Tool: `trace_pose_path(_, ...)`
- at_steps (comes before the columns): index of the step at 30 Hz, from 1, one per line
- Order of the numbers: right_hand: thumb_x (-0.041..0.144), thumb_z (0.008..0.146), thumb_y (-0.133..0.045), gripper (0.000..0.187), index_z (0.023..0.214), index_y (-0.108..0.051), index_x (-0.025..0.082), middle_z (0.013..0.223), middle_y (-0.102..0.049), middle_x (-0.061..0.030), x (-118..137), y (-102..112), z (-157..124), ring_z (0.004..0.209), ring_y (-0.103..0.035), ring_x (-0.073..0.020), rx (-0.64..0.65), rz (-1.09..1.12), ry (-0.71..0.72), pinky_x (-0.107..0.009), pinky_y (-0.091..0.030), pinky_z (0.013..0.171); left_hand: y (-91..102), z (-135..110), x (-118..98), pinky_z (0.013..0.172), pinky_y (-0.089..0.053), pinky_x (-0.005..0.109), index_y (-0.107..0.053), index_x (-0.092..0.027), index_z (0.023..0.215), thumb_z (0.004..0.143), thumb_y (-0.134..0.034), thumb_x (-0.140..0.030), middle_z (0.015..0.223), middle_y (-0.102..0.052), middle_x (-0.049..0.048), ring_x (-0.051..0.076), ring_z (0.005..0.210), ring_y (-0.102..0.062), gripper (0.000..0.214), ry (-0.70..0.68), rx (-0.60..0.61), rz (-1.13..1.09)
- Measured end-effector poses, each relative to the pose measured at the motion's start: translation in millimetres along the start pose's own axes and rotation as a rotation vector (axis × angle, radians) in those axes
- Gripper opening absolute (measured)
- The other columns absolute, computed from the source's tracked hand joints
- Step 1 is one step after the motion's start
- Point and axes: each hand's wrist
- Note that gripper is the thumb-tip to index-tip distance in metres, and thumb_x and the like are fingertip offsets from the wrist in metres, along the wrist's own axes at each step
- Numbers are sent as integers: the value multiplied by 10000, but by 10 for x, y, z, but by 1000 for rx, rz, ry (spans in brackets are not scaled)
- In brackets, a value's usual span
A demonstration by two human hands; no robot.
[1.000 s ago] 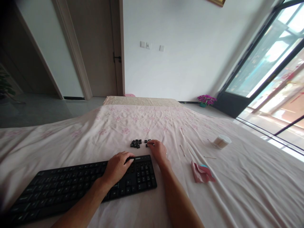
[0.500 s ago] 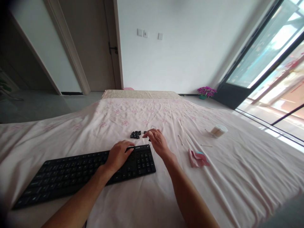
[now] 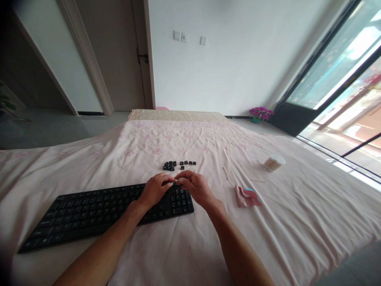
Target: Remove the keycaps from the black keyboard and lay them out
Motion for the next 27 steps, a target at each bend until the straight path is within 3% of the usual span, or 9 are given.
trace_pose_path(9,262,886,-541,170,844,-692,193,790,-684,-6,-64,-111,18,681,-610,-135,66,-173,46,-243,-476,655,87,-21,14,764,-427,271,-707,-265,895,824,-609,-256,865,-659,-9,177,863,-586,121,-97,139,69)
trace_pose_path(16,273,911,-535,177,890,-706,230,877,-712,-16,-58,-111,-3,874,-623,-181,36,-380,181,-296,-449,834,-18,-41,-44,714,-397,284,-651,-203,817,749,-717,-345,795,-641,12,202,824,-571,171,-63,132,206)
trace_pose_path(19,267,920,-506,196,874,-689,214,834,-697,-13,-123,-151,-48,795,-632,-162,11,-295,165,-264,-460,760,-61,-46,-75,724,-385,287,-634,-203,781,814,-652,-359,800,-641,12,194,820,-564,161,-102,106,198)
trace_pose_path(23,268,914,-456,264,700,-592,197,682,-612,-8,-208,-269,-87,663,-583,-152,-101,-246,174,-254,-446,656,-83,-61,-95,734,-388,287,-610,-195,785,929,-475,-365,800,-634,25,183,807,-562,260,-179,73,147)
trace_pose_path(27,250,913,-418,282,646,-503,213,644,-554,-9,-250,-363,-108,640,-545,-159,-193,-286,274,-272,-431,651,-118,-77,-95,723,-397,303,-580,-180,782,954,-413,-352,792,-631,46,198,786,-567,295,-211,57,192)
Point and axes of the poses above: each hand's wrist, its own z-axis towards the middle knuckle, its own y-axis out of the back of the hand, x = y × z
